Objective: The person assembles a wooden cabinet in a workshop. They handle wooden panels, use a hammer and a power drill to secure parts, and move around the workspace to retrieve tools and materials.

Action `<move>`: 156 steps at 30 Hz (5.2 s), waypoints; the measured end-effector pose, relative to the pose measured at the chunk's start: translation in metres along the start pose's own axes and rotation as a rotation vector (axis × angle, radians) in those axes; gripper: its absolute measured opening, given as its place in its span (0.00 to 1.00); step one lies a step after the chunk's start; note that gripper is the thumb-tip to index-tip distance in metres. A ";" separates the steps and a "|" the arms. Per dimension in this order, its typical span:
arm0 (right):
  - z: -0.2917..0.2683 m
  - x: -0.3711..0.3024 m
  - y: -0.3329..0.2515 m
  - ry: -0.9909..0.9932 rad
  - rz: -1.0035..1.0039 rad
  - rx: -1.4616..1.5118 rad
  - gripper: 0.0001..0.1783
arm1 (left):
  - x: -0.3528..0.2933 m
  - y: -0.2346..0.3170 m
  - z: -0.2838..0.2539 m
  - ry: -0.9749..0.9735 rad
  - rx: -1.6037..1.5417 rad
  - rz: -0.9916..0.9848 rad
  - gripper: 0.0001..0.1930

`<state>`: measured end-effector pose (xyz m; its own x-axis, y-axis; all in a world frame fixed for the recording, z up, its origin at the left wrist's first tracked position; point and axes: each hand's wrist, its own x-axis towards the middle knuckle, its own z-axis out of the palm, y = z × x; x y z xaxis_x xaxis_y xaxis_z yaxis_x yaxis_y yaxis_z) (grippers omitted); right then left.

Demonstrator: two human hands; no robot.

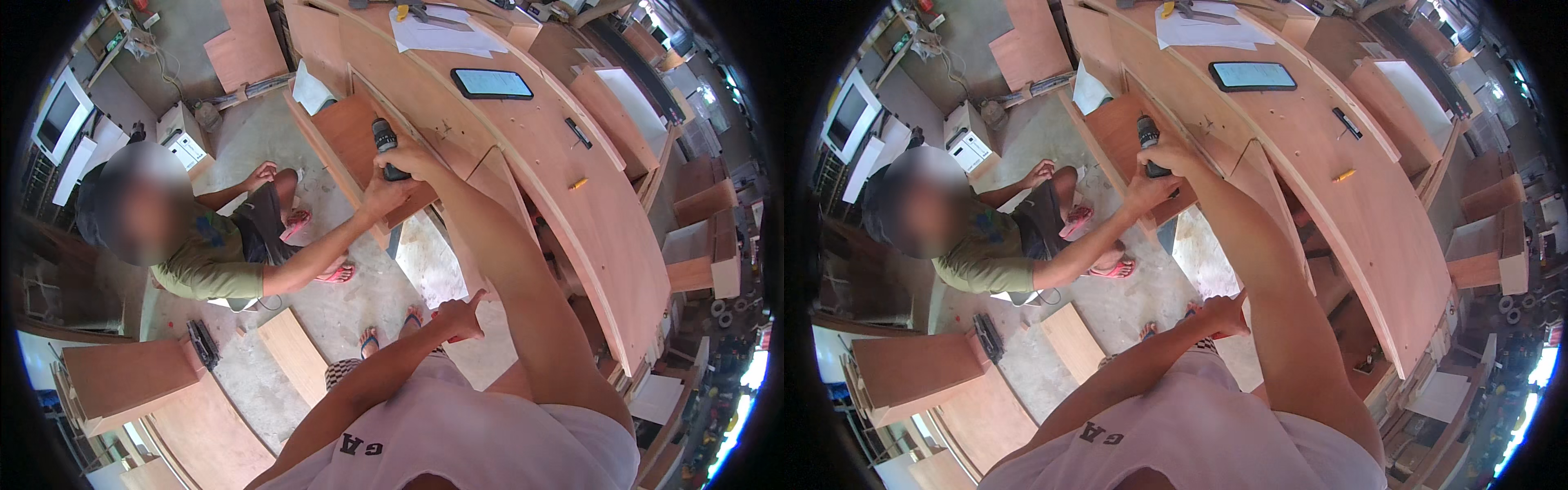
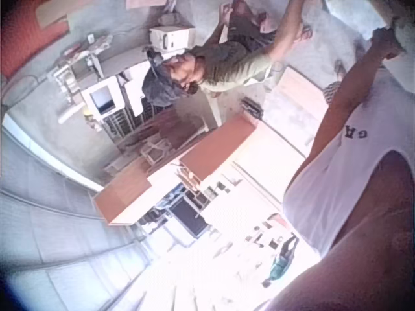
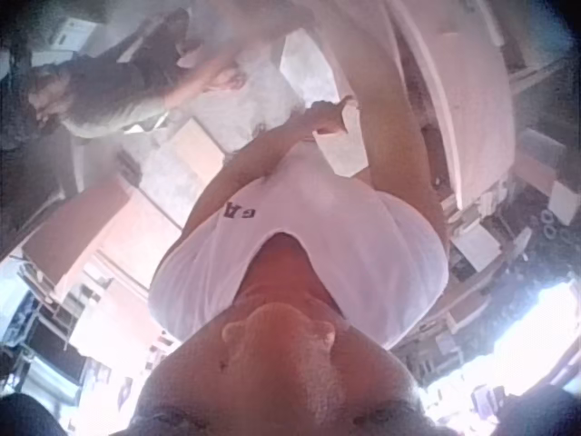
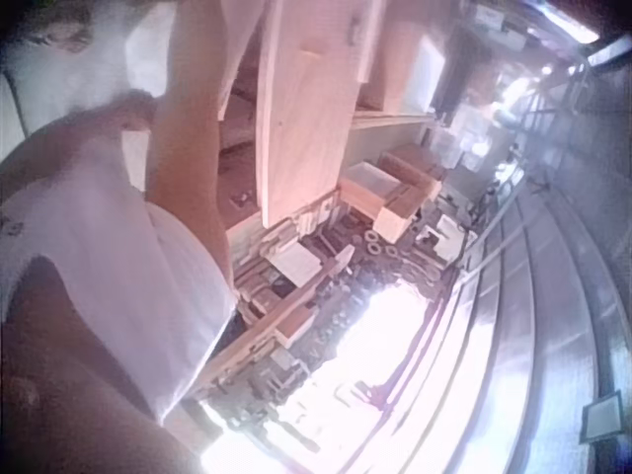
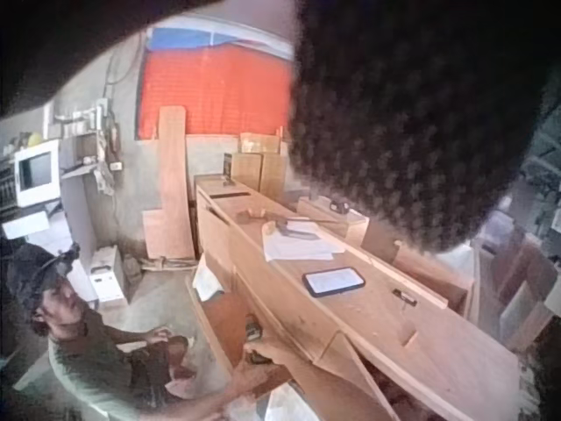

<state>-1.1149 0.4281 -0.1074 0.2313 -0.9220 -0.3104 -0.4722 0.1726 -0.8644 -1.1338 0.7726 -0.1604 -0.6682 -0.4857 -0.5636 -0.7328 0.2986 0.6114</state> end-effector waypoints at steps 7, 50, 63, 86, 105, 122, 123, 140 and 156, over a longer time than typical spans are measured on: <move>0.035 0.017 -0.018 0.219 -0.296 -0.427 0.32 | 0.012 -0.009 -0.014 -0.085 -0.054 -0.016 0.65; -0.072 -0.070 0.333 0.584 0.256 -0.404 0.23 | -0.011 -0.039 0.000 0.120 0.081 0.011 0.50; -0.067 -0.119 0.353 0.588 0.275 -0.579 0.16 | -0.044 -0.037 0.013 0.172 0.137 0.094 0.48; -0.060 -0.330 0.387 1.118 0.344 1.123 0.18 | -0.052 -0.002 0.063 -0.073 0.150 -0.051 0.49; 0.027 -0.376 0.414 0.815 0.677 0.151 0.36 | -0.051 0.012 0.049 -0.147 0.191 -0.052 0.46; 0.128 -0.621 0.119 1.135 0.613 0.360 0.33 | -0.010 0.051 0.022 -0.269 0.468 0.190 0.55; 0.144 -0.638 0.101 1.118 0.624 0.370 0.32 | -0.002 0.051 0.025 -0.270 0.535 0.184 0.58; 0.588 -0.858 0.092 1.234 1.787 0.856 0.25 | 0.027 0.057 -0.009 0.007 0.793 0.300 0.46; 0.653 -1.030 0.243 1.270 1.425 1.477 0.08 | -0.200 0.163 0.264 0.210 0.369 0.347 0.40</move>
<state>-0.9127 1.6459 -0.2561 -0.2335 0.3470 -0.9083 0.9713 0.1274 -0.2010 -1.1532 1.1352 -0.0948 -0.8661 -0.4500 -0.2174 -0.4960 0.7201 0.4852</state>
